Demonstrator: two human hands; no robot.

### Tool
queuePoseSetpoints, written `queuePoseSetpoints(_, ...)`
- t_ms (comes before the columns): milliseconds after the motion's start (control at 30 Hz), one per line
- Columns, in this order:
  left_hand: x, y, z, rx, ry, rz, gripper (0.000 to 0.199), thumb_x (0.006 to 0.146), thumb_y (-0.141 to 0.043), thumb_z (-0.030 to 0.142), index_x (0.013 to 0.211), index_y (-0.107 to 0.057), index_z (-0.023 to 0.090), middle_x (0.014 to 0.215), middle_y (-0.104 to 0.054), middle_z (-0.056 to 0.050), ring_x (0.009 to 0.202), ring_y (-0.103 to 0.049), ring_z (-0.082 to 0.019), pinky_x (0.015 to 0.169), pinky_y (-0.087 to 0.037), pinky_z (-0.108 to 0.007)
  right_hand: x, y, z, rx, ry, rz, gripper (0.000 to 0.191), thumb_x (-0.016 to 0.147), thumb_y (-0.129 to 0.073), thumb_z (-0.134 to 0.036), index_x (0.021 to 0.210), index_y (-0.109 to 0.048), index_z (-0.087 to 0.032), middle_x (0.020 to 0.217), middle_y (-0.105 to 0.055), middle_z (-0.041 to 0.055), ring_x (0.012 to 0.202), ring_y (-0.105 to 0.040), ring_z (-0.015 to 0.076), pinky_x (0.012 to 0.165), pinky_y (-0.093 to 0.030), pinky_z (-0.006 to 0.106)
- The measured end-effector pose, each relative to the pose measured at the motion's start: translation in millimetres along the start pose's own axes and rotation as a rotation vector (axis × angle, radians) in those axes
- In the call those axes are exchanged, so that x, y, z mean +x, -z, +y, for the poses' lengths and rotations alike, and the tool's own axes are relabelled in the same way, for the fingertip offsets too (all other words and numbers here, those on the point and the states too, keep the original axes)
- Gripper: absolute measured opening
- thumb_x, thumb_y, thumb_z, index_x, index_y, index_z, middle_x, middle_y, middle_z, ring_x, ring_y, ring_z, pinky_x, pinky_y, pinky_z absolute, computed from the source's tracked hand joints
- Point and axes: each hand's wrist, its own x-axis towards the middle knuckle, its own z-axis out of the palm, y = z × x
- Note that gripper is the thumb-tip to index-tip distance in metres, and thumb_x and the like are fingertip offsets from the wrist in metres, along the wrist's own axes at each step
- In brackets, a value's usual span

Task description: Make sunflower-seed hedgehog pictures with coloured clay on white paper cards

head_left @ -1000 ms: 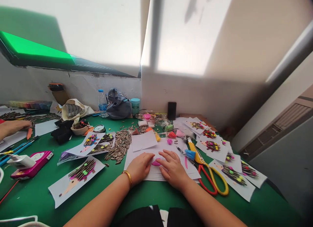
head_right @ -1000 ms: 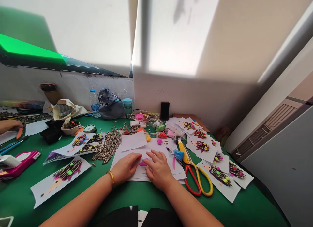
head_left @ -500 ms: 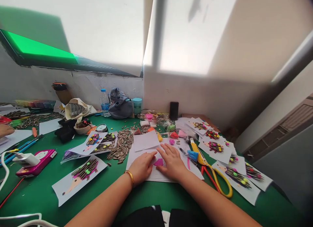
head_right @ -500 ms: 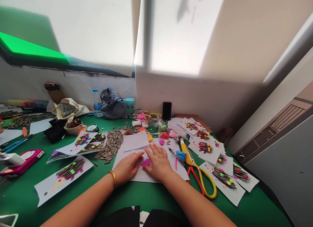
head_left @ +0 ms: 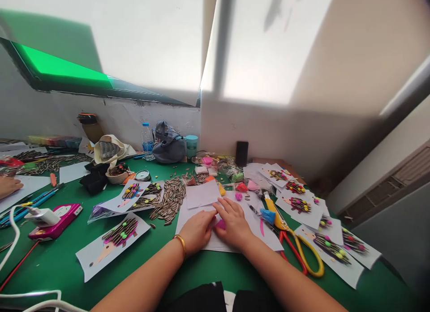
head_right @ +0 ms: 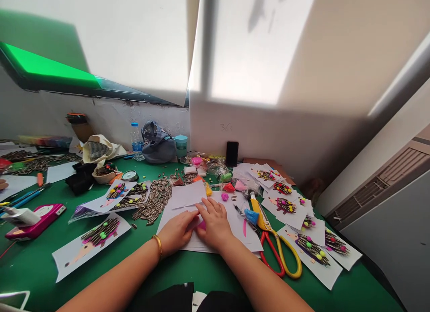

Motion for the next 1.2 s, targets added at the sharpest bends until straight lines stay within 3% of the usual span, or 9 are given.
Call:
queuePoseSetpoints(367,0.3,1.8,0.6,-0.001,-0.03,-0.006,0.054,0.082,-0.05,0.008,0.134,-0.046,0.023,0.129,-0.062,-0.008,0.116,-0.059,-0.023,0.111,-0.039,-0.048,-10.9,4.5,9.4,-0.033,-0.042,0.038,0.064,0.082,-0.064,-0.045,0.142,-0.046,-0.029,0.152,-0.042,0.0068,0.142,-0.031,0.03,0.115,-0.02,0.053)
queuePoseSetpoints(600,-1.5,5.4,2.8,0.072,-0.024,0.03,0.061,0.075,-0.073,0.023,0.132,-0.05,0.024,0.13,-0.059,-0.01,0.121,-0.053,-0.029,0.107,-0.04,-0.05,-22.4,10.7,26.8,-0.099,-0.132,-0.007,0.072,0.079,-0.066,-0.055,0.143,-0.045,-0.028,0.153,-0.04,0.0074,0.143,-0.029,0.0323,0.114,-0.019,0.056)
queuePoseSetpoints(833,-0.6,6.5,3.9,0.076,0.014,-0.048,0.06,0.077,-0.072,0.028,0.133,-0.049,0.023,0.13,-0.062,-0.01,0.12,-0.056,-0.029,0.104,-0.04,-0.049,-15.2,6.1,16.3,-0.073,-0.062,0.012,0.07,0.08,-0.065,-0.055,0.142,-0.046,-0.028,0.152,-0.042,0.0079,0.143,-0.029,0.0314,0.116,-0.01,0.056)
queuePoseSetpoints(1200,1.1,7.9,4.1,0.074,0.023,-0.049,0.056,0.077,-0.073,0.029,0.129,-0.053,0.022,0.125,-0.065,-0.009,0.116,-0.058,-0.029,0.103,-0.041,-0.049,-0.8,3.4,-1.7,-0.033,-0.081,0.015,0.067,0.077,-0.07,-0.047,0.138,-0.05,-0.028,0.151,-0.043,0.0084,0.141,-0.031,0.0307,0.116,-0.013,0.056)
